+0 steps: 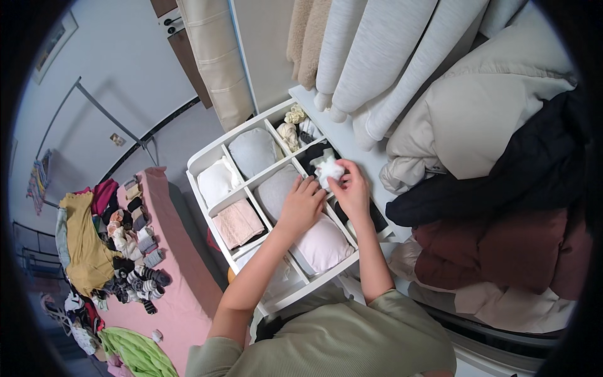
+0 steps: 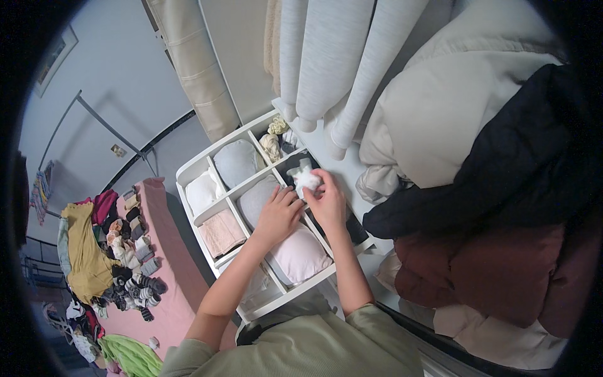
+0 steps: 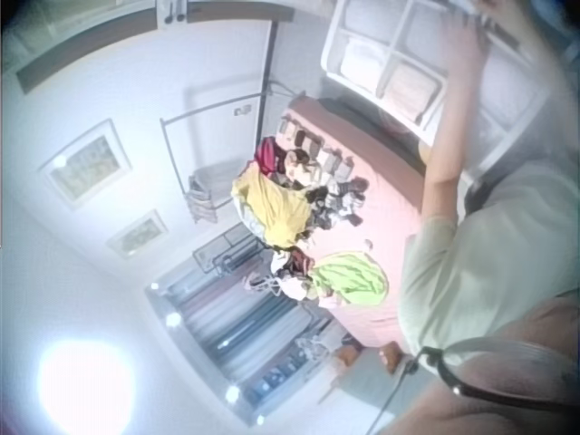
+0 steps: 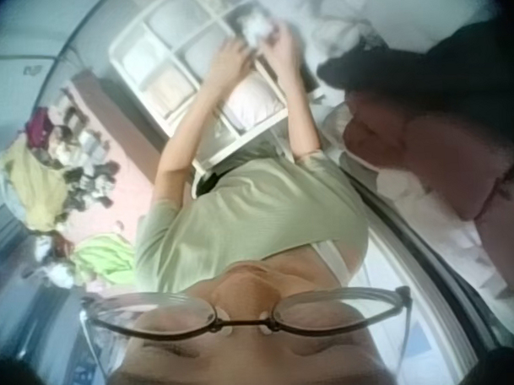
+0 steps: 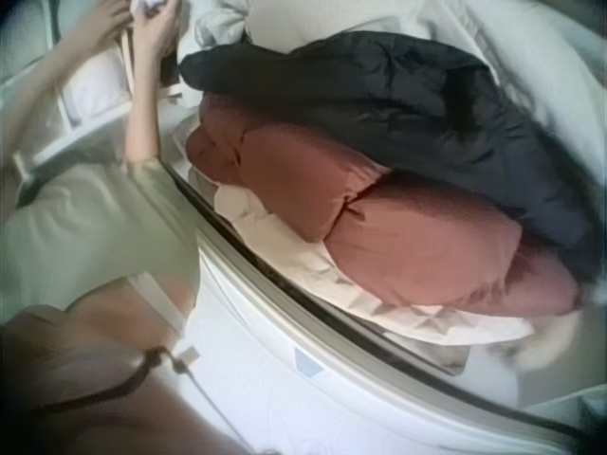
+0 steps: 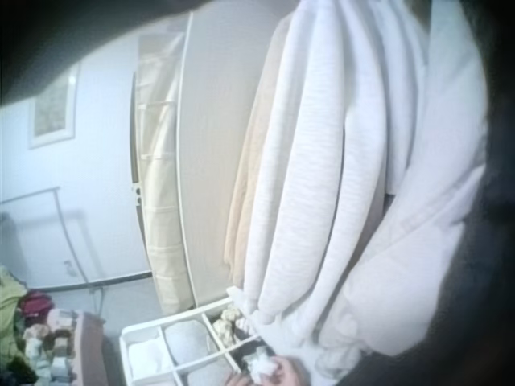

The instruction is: The person picks up socks and other clothing items from a bed and organizes them by folding and placing them into a drawer and a hanging storage organizer.

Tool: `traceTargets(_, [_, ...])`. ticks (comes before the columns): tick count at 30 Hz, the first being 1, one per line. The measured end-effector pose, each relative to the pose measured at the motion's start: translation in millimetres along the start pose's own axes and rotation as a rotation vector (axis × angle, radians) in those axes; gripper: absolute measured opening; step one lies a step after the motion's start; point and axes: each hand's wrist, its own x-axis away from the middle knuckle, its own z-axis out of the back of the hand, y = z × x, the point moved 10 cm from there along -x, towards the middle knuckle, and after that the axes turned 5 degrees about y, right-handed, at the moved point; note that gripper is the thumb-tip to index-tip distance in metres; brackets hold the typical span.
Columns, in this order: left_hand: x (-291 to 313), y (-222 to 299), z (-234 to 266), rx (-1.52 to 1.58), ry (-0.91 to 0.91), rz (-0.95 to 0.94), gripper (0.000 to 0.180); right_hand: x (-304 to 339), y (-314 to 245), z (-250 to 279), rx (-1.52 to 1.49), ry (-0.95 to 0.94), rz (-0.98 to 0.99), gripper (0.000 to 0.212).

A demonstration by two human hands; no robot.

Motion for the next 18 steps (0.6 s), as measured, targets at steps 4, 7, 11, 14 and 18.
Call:
traceTargets(4, [8.0,-2.7,28.1,0.029,0.091,-0.050,0.029,-3.2,-6.3,-24.0,0.113,-0.133,0.055,0.033])
traceTargets(7, [9.5,-13.2,43.7,0.152,0.165,0.074,0.031,-6.8,-4.3,-37.2,0.213,-0.224,0.064,0.027])
traceTargets(11, [-1.8,-18.9,44.2,0.175,0.210,0.145,0.037,-4.2,1.2,-49.9,0.415,-0.298,0.181,0.020])
traceTargets(14, [-7.7,-16.1,20.7,0.041,0.114,0.034,0.039,-5.3,10.1,-63.2,0.518,-0.386,0.192,0.016])
traceTargets(18, [-11.0,-14.0,3.3,-0.067,0.075,0.017,0.038,-9.0,26.3,-67.0,0.566,-0.450,0.176,0.013])
